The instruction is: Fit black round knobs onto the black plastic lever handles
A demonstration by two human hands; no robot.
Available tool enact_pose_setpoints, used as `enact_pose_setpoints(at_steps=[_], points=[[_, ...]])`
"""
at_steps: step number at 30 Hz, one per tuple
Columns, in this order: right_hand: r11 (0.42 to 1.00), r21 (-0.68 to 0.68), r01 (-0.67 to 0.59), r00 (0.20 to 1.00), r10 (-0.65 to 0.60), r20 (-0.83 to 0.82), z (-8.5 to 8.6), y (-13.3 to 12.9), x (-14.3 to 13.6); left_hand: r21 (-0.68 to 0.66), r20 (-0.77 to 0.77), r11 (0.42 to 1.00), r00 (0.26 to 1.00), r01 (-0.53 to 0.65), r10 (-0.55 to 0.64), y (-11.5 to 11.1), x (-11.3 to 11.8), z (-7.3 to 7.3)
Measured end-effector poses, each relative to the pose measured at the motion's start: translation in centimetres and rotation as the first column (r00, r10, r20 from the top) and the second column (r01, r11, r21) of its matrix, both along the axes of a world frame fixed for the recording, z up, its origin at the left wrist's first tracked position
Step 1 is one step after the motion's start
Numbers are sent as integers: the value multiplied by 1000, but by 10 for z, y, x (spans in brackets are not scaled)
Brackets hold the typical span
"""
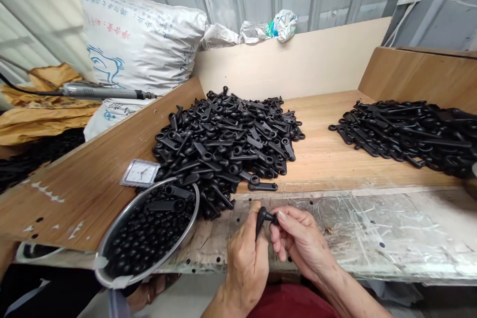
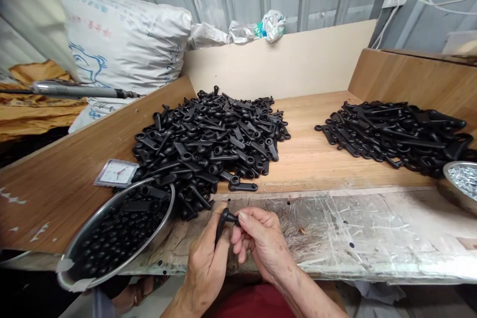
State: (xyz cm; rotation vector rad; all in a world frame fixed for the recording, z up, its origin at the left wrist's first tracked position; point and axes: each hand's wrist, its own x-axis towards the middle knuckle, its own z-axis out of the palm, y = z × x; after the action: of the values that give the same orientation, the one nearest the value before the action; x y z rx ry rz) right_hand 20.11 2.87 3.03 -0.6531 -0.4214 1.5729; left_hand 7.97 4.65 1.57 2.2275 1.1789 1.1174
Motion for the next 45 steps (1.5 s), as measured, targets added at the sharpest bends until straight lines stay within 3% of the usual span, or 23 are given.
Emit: enact_pose_setpoints(at_steps=[6,14,17,19,20,23,24,26,29,33,36,39,43,45], points=[[997,-57,47,998,-45,37,-8,-2,0,281,-143,959,988,-15,58,0,-1,-6],[989,-103,103,989,-91,113,-10,1,-4,331,-185,944,981,10,55,3,3,-11],[992,-106,72,963,-41,267,-14,7,7,342,-218,940,973,3,76,10,7,-15],[995,-102,-21,858,71,509,-15,11,25,339,-262,941,963,23,71,16,12,-20],[995,-86,-45,745,91,660,-15,12,36,337,-296,941,953,41,65,18,15,-22],[998,53,29,314,-60,948,-11,17,62,368,-427,920,904,135,38,20,25,-33],[992,113,63,228,-125,966,-9,18,66,383,-461,906,887,179,20,19,28,-37],[978,189,86,184,-202,962,-8,23,64,407,-498,873,866,270,-35,17,34,-43],[975,219,-31,152,-212,965,-11,31,48,423,-508,828,853,367,-119,14,37,-49],[967,99,-233,-89,-123,988,-15,36,34,456,-502,780,848,427,-171,17,37,-53],[975,25,-220,-211,-72,975,-17,36,33,468,-488,769,853,435,-185,20,36,-56],[985,24,-172,-214,-61,975,-21,37,34,475,-459,772,868,422,-191,24,37,-58],[979,149,-141,-178,-173,969,-24,30,37,491,-405,785,897,379,-179,28,36,-55],[962,197,-187,-189,-232,954,-24,18,42,485,-374,808,914,335,-155,30,34,-53]])
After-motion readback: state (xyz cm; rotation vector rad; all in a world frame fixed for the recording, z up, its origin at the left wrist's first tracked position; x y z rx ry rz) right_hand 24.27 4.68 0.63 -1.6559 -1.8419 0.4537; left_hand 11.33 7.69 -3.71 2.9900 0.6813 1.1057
